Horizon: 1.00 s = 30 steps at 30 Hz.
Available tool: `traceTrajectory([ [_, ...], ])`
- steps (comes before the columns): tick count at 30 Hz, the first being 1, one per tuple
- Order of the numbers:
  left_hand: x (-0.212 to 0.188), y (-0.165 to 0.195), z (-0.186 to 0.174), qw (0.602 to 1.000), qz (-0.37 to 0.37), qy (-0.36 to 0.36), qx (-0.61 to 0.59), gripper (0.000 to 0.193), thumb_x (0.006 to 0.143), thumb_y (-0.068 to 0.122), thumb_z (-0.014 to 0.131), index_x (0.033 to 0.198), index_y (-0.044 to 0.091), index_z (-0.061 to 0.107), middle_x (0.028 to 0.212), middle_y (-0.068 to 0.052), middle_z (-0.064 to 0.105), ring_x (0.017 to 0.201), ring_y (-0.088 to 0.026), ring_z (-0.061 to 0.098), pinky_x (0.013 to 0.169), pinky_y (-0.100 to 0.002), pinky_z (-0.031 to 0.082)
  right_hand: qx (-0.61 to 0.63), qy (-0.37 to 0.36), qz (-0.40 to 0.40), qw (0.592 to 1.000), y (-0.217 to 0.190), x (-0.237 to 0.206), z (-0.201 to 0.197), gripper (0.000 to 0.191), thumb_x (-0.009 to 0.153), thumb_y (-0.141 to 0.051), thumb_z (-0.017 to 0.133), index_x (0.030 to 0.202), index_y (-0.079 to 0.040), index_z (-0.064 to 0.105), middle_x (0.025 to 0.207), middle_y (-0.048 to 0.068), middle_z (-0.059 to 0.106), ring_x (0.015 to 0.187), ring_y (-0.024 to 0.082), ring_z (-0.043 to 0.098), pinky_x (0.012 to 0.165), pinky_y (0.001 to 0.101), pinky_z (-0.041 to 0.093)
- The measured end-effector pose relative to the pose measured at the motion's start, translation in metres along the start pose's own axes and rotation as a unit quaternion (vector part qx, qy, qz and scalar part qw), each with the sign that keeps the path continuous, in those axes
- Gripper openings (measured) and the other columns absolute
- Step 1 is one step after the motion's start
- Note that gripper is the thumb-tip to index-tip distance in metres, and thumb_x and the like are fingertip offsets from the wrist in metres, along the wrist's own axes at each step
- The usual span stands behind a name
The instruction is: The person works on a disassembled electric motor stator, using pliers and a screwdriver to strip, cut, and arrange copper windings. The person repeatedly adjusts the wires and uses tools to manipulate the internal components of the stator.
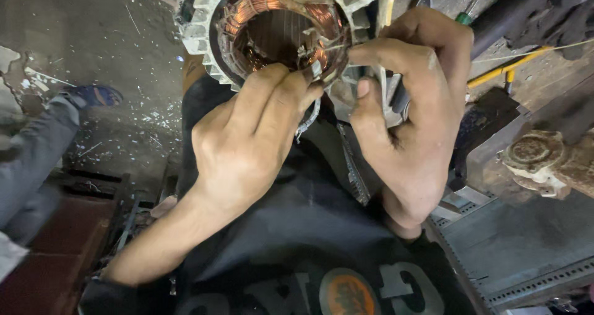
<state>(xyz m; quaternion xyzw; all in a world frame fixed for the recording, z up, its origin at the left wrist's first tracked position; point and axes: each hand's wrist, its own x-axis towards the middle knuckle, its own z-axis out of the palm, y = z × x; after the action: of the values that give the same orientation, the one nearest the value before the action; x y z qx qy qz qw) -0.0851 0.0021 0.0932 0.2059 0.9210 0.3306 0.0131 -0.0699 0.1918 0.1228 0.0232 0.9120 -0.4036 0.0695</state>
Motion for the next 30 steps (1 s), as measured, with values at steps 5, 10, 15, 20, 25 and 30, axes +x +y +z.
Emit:
traceTrajectory([
  [5, 0.003, 0.002, 0.002, 0.997, -0.044, -0.008, -0.068, 0.031, 0.089, 0.017, 0.084, 0.111, 0.0, 0.07, 0.102, -0.012, 0.068, 0.065, -0.02, 0.068, 0.055, -0.031, 0.055, 0.012, 0.0, -0.003, 1.0, 0.005, -0.002, -0.002, 0.017, 0.107, -0.01, 0.067, 0.124, -0.008, 0.065, 0.128, 0.011, 0.049, 0.118, 0.021, 0.053, 0.098, 0.0316, 0.044],
  [10, -0.001, 0.001, 0.002, 0.987, -0.051, -0.005, -0.151, 0.024, 0.105, 0.007, 0.08, 0.123, 0.002, 0.064, 0.116, -0.009, 0.066, 0.092, -0.022, 0.073, 0.073, -0.03, 0.061, 0.017, 0.001, -0.016, 1.0, 0.008, -0.002, 0.0, 0.017, 0.109, -0.012, 0.067, 0.125, -0.009, 0.065, 0.129, 0.009, 0.048, 0.114, 0.019, 0.051, 0.097, 0.03, 0.044],
  [15, -0.003, 0.002, 0.007, 0.979, -0.066, -0.003, -0.192, 0.019, 0.105, 0.003, 0.079, 0.119, 0.003, 0.066, 0.113, -0.008, 0.068, 0.092, -0.02, 0.073, 0.077, -0.03, 0.061, 0.03, 0.009, -0.003, 0.999, 0.013, -0.007, 0.002, 0.015, 0.109, -0.013, 0.066, 0.124, -0.009, 0.067, 0.13, 0.009, 0.046, 0.114, 0.019, 0.05, 0.097, 0.0295, 0.044],
  [20, -0.003, 0.003, 0.009, 0.977, -0.083, 0.003, -0.198, 0.019, 0.104, 0.004, 0.081, 0.118, 0.004, 0.068, 0.107, -0.008, 0.069, 0.092, -0.019, 0.073, 0.079, -0.029, 0.061, 0.018, 0.016, -0.01, 1.0, 0.013, -0.006, 0.004, 0.014, 0.11, -0.013, 0.066, 0.123, -0.008, 0.068, 0.127, 0.009, 0.047, 0.112, 0.019, 0.049, 0.097, 0.0297, 0.043],
  [25, -0.007, 0.002, 0.003, 0.974, -0.09, 0.007, -0.208, 0.029, 0.099, 0.008, 0.082, 0.122, 0.002, 0.066, 0.109, -0.01, 0.067, 0.091, -0.022, 0.072, 0.077, -0.032, 0.06, 0.003, 0.026, -0.026, 0.999, 0.003, -0.003, 0.004, 0.013, 0.107, -0.009, 0.066, 0.12, -0.006, 0.067, 0.124, 0.012, 0.048, 0.113, 0.022, 0.052, 0.095, 0.0322, 0.044],
  [30, -0.016, 0.005, -0.003, 0.977, -0.075, 0.01, -0.197, 0.017, 0.107, 0.004, 0.078, 0.118, 0.005, 0.066, 0.114, -0.007, 0.068, 0.097, -0.02, 0.074, 0.081, -0.029, 0.062, -0.007, 0.038, -0.035, 0.999, -0.003, -0.008, 0.005, 0.012, 0.107, -0.005, 0.065, 0.118, -0.005, 0.067, 0.122, 0.012, 0.051, 0.116, 0.025, 0.053, 0.097, 0.0335, 0.045],
])
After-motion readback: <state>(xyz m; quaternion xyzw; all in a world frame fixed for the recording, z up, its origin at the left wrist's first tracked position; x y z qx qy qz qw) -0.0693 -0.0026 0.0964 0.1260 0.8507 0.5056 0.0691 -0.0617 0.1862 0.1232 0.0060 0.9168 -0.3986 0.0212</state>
